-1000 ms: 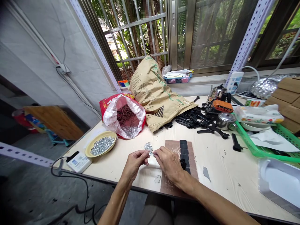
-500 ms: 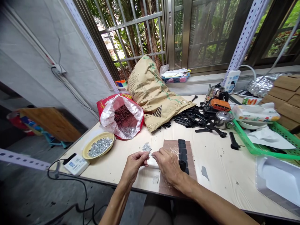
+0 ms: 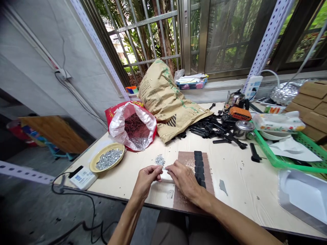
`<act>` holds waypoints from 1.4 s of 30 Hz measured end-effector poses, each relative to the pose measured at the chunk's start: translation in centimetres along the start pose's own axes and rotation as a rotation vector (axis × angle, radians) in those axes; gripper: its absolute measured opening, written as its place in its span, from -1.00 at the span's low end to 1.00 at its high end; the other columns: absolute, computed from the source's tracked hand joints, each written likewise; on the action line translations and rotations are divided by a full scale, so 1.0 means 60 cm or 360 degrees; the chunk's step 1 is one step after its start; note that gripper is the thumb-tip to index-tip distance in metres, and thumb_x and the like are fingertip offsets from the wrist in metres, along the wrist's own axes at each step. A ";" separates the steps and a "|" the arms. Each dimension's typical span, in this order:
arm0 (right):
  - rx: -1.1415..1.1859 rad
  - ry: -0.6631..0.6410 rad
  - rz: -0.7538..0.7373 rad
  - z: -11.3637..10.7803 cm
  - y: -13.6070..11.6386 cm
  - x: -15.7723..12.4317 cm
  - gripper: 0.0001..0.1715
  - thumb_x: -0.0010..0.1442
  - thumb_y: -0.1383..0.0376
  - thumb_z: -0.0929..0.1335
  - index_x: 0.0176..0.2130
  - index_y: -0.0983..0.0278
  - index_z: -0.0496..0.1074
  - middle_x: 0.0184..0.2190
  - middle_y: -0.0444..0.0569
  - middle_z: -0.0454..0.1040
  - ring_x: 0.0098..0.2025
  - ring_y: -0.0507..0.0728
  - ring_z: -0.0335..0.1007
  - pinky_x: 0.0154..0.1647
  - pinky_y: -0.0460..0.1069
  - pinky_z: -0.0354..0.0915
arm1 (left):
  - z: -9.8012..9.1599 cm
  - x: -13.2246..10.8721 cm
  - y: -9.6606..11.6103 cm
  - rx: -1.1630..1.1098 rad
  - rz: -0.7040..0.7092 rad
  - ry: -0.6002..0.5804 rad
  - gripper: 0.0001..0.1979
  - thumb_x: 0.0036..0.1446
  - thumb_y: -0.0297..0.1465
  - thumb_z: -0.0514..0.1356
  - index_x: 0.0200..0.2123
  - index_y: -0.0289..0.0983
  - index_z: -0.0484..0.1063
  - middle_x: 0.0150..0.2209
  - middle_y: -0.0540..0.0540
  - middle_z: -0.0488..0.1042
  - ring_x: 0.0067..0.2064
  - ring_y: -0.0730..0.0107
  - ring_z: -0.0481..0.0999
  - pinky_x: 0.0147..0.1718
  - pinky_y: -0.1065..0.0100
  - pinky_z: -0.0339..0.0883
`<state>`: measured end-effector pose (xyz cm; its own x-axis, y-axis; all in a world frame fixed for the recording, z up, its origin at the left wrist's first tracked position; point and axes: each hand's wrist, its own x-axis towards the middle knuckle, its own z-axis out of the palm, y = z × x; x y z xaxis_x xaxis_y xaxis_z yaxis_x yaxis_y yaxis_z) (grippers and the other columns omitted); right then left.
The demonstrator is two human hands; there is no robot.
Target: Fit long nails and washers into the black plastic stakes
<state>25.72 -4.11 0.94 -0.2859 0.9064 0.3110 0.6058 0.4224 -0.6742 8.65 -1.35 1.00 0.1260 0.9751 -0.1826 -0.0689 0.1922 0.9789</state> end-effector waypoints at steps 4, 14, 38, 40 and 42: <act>0.0064 0.0044 0.0100 -0.002 -0.003 -0.001 -0.84 0.28 0.31 0.23 -0.21 0.25 0.39 -0.31 -0.05 0.43 -0.29 0.08 0.37 -0.26 -0.04 0.27 | -0.001 0.000 -0.003 0.0018 0.0001 0.0014 -0.74 -0.11 -0.26 0.33 -0.44 -0.37 0.54 -0.56 -0.01 0.45 -0.59 0.58 0.36 -0.56 0.51 0.30; 0.0125 0.0022 0.0134 -0.005 -0.001 -0.006 -0.76 0.32 0.29 0.19 -0.26 0.24 0.41 -0.35 -0.08 0.42 -0.30 0.06 0.35 -0.26 -0.06 0.25 | 0.008 0.000 0.001 0.0024 0.0001 0.0009 -0.73 -0.13 -0.25 0.34 -0.45 -0.37 0.54 -0.54 -0.02 0.46 -0.58 0.56 0.36 -0.55 0.49 0.31; -0.0362 0.0258 -0.0123 -0.028 0.026 -0.034 -0.78 0.31 0.33 0.20 -0.21 0.26 0.41 -0.36 -0.04 0.41 -0.30 0.08 0.33 -0.28 -0.04 0.24 | 0.049 -0.004 0.000 0.0024 -0.0124 -0.0106 -0.69 -0.08 -0.20 0.31 -0.50 -0.39 0.49 -0.57 -0.02 0.44 -0.61 0.59 0.35 -0.57 0.50 0.30; -0.0382 0.0265 -0.0117 -0.030 0.029 -0.037 -0.77 0.31 0.33 0.19 -0.24 0.27 0.41 -0.37 -0.04 0.41 -0.31 0.08 0.33 -0.29 -0.04 0.24 | 0.054 -0.006 -0.001 0.0058 -0.0118 -0.0111 -0.69 -0.07 -0.19 0.29 -0.52 -0.38 0.48 -0.61 -0.01 0.42 -0.62 0.58 0.35 -0.57 0.51 0.29; -0.0448 0.0277 -0.0102 -0.032 0.031 -0.039 -0.76 0.31 0.32 0.19 -0.27 0.27 0.41 -0.38 -0.04 0.41 -0.31 0.10 0.32 -0.29 -0.02 0.24 | 0.060 -0.007 -0.001 0.0084 -0.0100 -0.0105 -0.69 -0.08 -0.20 0.30 -0.51 -0.38 0.49 -0.62 -0.01 0.42 -0.61 0.56 0.35 -0.56 0.50 0.29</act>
<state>28.94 -5.46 0.21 -0.2139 0.8549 0.4727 0.7790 0.4412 -0.4455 12.13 -2.18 1.36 0.1937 0.9515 -0.2389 -0.0066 0.2447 0.9696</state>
